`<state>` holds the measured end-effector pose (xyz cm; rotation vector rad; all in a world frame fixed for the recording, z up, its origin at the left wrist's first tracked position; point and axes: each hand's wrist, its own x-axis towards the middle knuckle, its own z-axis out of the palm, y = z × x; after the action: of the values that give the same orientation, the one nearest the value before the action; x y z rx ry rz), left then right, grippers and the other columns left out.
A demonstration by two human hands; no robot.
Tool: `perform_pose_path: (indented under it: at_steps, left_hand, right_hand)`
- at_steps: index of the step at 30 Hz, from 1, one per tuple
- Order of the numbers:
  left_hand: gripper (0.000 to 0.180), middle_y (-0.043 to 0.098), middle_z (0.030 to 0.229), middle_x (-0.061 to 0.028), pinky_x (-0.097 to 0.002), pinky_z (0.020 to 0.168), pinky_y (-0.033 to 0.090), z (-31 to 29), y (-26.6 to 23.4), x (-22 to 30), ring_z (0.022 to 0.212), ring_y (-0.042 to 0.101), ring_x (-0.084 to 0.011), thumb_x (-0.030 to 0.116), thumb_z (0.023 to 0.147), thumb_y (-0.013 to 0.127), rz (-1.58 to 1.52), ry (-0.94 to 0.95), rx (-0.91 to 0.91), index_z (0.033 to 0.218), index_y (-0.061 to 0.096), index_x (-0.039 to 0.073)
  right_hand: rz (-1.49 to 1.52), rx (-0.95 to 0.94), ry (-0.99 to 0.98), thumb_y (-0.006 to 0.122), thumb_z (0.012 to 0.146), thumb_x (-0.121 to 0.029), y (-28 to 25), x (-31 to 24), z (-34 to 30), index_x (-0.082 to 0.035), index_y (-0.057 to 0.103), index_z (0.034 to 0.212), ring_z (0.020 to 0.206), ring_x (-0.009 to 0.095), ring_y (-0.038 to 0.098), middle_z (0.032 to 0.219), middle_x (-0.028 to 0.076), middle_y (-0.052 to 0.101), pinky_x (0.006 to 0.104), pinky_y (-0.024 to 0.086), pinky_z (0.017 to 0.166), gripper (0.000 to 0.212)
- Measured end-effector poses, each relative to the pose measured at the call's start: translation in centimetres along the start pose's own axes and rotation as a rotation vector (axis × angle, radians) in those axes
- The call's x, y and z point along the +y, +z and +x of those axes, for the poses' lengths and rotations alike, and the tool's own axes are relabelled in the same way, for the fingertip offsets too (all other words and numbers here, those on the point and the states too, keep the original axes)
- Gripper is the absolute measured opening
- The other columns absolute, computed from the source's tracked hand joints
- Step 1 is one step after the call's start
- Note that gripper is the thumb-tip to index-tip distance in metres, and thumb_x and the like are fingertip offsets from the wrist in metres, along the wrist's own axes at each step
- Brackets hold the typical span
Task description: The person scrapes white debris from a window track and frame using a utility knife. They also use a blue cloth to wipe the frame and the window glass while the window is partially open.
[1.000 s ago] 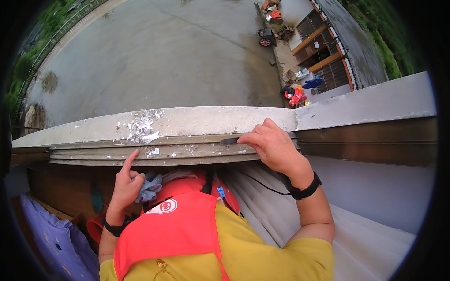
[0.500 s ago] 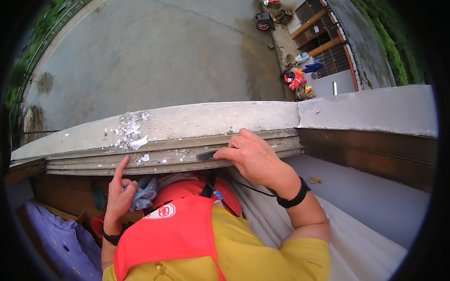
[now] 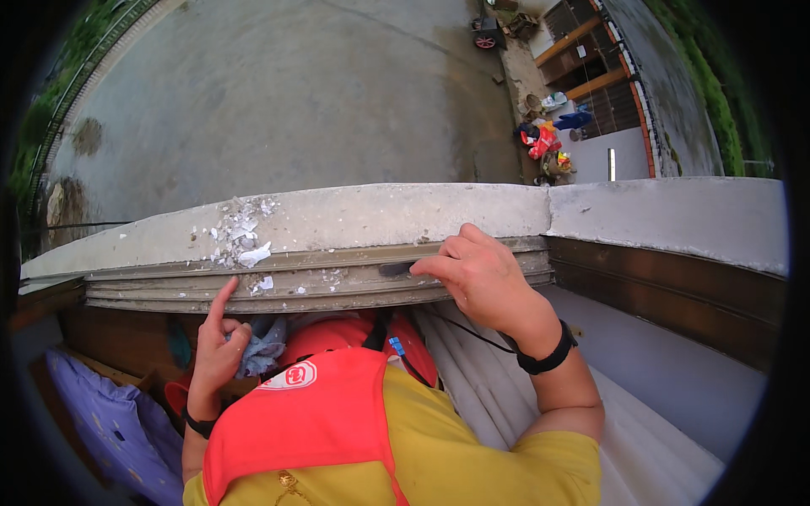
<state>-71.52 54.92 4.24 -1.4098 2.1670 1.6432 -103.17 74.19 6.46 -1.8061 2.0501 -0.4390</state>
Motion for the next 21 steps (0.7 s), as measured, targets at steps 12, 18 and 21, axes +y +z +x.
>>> perform_pose_path:
  at_steps: [12, 18, 21]
  left_hand:
    - [0.064, 0.052, 0.051, -0.0018, -0.0222, 0.052, 0.04, 0.4, 0.3, 0.1, 0.05, 0.044, -0.0049, 0.003, 0.077, 0.053, -0.006, 0.0, 0.039, 0.138, 0.038, 0.009]
    - [0.063, 0.051, 0.051, -0.0013, -0.0217, 0.052, 0.039, 0.5, 0.3, -0.2, 0.05, 0.043, -0.0043, 0.002, 0.077, 0.053, -0.037, -0.01, 0.035, 0.137, 0.039, 0.009]
    - [0.061, 0.051, 0.05, -0.0011, -0.0218, 0.052, 0.039, 0.4, 0.4, -0.7, 0.05, 0.042, -0.0045, 0.001, 0.076, 0.053, -0.113, -0.081, 0.071, 0.136, 0.039, 0.009]
  right_hand:
    - [0.324, -0.022, 0.079, 0.061, 0.083, -0.013, 0.1, -0.2, 0.0, -0.015, 0.065, 0.1, 0.07, 0.029, 0.061, 0.072, 0.011, 0.062, 0.0395, 0.047, 0.061, 0.017]
    - [0.219, -0.148, 0.103, 0.06, 0.085, -0.015, 0.8, -1.0, 1.5, -0.013, 0.066, 0.102, 0.071, 0.03, 0.063, 0.076, 0.011, 0.065, 0.0386, 0.049, 0.061, 0.018]
    - [0.375, -0.054, 0.161, 0.06, 0.085, -0.016, -0.4, -0.1, 1.8, -0.013, 0.065, 0.102, 0.069, 0.03, 0.063, 0.074, 0.011, 0.065, 0.0381, 0.049, 0.059, 0.018]
